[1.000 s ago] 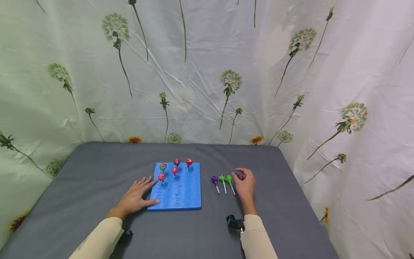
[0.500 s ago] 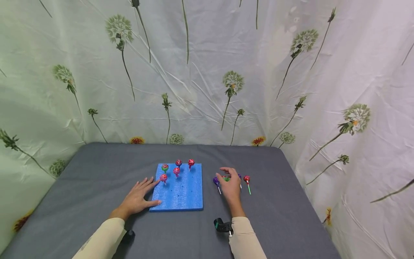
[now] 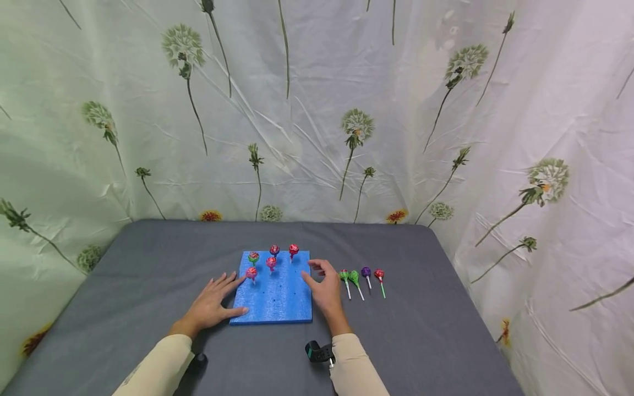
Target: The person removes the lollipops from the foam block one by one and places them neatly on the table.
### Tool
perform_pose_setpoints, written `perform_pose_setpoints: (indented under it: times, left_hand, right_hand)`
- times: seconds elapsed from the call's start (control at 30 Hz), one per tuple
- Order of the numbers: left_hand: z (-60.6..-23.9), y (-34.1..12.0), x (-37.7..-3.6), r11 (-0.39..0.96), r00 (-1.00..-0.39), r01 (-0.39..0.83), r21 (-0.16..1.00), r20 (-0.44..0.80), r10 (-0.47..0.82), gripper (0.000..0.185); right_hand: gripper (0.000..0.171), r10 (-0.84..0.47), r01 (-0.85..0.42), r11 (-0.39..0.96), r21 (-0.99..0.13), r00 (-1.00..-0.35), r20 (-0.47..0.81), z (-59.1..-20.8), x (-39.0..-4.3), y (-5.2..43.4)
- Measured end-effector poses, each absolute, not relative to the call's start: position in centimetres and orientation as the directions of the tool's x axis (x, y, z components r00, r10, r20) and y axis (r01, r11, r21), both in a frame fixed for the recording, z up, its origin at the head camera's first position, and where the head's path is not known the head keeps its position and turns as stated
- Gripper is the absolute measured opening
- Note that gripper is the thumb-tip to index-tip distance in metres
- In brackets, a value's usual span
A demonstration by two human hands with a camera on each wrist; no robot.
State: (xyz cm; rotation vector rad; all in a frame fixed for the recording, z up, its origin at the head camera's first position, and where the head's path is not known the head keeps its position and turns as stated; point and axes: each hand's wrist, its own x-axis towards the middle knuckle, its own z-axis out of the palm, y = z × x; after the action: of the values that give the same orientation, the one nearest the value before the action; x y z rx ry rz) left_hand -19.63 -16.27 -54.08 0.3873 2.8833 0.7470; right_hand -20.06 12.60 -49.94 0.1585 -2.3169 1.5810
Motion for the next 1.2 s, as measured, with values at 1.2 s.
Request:
perform_pose_setpoints:
  times: [1.2]
  left_hand:
    - [-53.9, -16.5, -19.5, 0.851, -0.957, 0.223, 0.476, -0.058, 0.283, 0.088]
  right_hand:
    - [0.038, -0.084, -0.262, 0.256, -0.93, -0.965, 0.249, -51.8, -19.5, 1.5]
